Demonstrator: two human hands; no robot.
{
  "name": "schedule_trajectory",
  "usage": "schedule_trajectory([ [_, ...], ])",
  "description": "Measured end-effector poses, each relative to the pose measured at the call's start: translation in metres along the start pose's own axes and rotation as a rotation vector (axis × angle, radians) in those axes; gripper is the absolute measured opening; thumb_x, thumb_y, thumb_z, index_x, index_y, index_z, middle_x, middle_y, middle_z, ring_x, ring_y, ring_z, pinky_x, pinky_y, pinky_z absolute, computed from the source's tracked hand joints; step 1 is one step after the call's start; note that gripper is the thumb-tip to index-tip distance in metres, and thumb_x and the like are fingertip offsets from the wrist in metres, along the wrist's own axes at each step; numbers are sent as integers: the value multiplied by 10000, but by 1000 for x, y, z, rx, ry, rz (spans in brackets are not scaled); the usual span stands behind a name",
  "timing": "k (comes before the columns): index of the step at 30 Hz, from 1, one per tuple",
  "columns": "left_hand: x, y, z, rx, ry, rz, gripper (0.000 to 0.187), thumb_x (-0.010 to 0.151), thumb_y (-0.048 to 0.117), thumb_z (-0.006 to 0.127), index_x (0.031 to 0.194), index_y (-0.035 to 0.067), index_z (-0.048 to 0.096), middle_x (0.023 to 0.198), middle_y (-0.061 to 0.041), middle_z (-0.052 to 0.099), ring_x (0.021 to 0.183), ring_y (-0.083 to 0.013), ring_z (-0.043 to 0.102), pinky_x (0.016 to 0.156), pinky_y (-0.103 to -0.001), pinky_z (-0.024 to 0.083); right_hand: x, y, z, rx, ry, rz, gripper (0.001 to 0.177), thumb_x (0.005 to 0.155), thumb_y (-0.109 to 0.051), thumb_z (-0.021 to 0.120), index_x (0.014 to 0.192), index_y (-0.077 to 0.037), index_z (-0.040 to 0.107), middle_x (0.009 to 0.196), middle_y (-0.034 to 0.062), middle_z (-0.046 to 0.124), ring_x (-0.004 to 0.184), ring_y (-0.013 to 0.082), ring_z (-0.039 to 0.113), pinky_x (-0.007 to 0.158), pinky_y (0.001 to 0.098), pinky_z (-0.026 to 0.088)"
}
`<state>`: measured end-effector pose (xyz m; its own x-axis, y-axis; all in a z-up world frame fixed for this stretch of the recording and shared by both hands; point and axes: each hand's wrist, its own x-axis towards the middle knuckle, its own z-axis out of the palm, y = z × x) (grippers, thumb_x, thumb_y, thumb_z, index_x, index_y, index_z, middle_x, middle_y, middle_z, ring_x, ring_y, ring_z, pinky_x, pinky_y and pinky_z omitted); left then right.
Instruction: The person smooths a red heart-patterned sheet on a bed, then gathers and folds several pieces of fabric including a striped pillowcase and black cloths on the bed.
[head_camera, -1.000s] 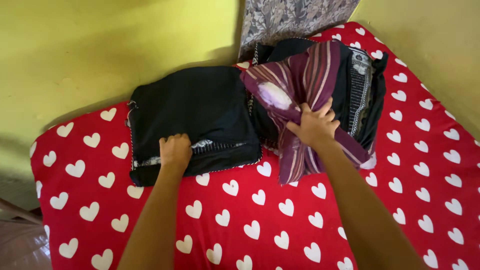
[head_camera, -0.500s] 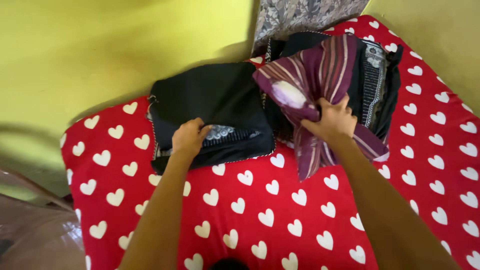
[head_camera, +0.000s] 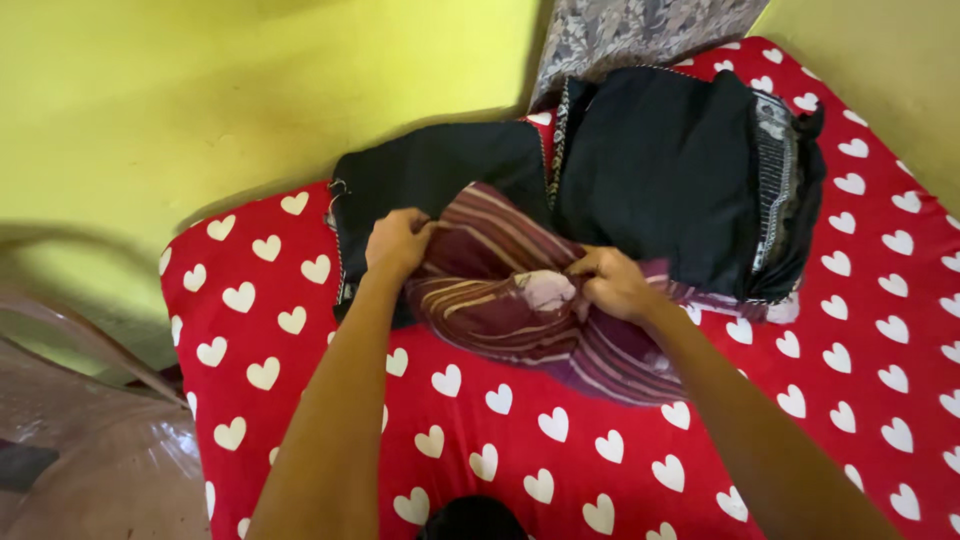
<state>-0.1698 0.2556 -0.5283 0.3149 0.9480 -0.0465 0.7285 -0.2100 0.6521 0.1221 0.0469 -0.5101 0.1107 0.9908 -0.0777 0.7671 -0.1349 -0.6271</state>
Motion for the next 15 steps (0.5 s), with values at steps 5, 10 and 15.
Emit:
schedule_trajectory([
  [5,5,5,-27,80,-39,0,268,869,393,704,1071,236,783,1047,-77,771,1026,-305,715,876,-442,558,27,-10,17,336,-334,31,248,608,-3,546,687,145,730,669,186,769,612,254,752,650,331,589],
  [10,-6,23,-40,70,0,146,275,915,408,663,1069,205,766,1013,-116,756,987,-352,699,837,-472,550,24,-59,20,62,-256,147,273,565,-101,682,769,-5,836,882,170,792,846,309,729,812,348,551],
  [15,-13,25,-50,119,-9,352,276,938,419,653,1017,180,766,979,-113,754,959,-357,698,804,-482,546,32,-98,24,-46,-50,303,551,462,-234,833,1006,-154,820,1064,186,759,1054,361,691,925,390,542],
])
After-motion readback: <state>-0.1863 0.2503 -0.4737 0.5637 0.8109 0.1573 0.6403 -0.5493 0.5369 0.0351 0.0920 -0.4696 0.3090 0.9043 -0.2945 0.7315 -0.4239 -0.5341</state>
